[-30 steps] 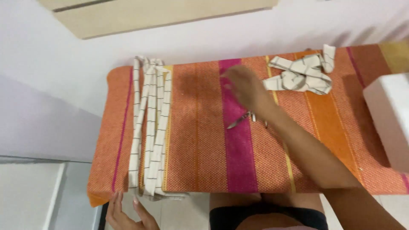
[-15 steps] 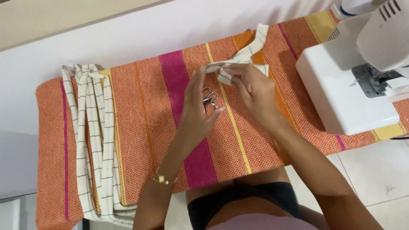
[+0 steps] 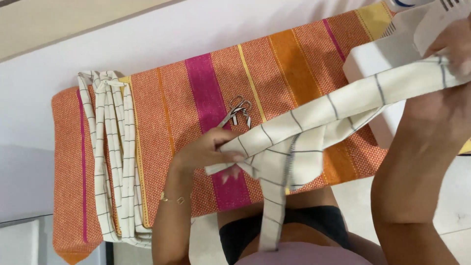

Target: Folding long fabric strips and looping them through a metal ring to create a decorative item or component.

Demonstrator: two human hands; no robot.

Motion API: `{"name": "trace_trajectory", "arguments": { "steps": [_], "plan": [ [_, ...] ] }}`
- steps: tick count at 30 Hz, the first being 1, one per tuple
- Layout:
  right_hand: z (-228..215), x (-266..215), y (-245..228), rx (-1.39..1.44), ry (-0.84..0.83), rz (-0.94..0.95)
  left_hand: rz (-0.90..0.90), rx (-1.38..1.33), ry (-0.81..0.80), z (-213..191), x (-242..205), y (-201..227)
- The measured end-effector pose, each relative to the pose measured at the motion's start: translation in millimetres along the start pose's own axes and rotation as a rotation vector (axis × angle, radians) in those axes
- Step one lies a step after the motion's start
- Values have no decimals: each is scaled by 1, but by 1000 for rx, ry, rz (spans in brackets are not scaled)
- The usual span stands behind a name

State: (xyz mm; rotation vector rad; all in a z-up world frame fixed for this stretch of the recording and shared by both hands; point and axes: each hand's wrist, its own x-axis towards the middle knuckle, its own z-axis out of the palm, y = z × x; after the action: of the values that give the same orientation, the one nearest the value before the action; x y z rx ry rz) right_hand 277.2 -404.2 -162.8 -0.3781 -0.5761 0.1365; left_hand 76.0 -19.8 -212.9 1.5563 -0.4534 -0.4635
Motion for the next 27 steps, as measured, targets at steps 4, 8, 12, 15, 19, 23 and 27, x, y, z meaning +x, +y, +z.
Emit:
{"name": "trace_trajectory", "arguments": {
  "steps": [4,8,12,15,19,23,27],
  "plan": [
    [3,6,27,-446,542,-184,-102,74,241,-4,-61,-6],
    [-24,7,66,-426,405,-324,13,41,496,0,-91,-19],
    [54,-18,78,-1193,-156,-210,533,-126,729,4,-82,-7],
    [61,-52,51,-1680,-407,-143,754,-253,728,7,-75,6],
    [23,-120,17,-2041,-201,253,880,-277,715,-4,-77,0],
    [-35,-173,26,-2109,-284,217,783,49,811,-10,-14,38],
    [-54,-203,40,-2123,-166,211,530,196,905,11,57,93]
  ]
}}
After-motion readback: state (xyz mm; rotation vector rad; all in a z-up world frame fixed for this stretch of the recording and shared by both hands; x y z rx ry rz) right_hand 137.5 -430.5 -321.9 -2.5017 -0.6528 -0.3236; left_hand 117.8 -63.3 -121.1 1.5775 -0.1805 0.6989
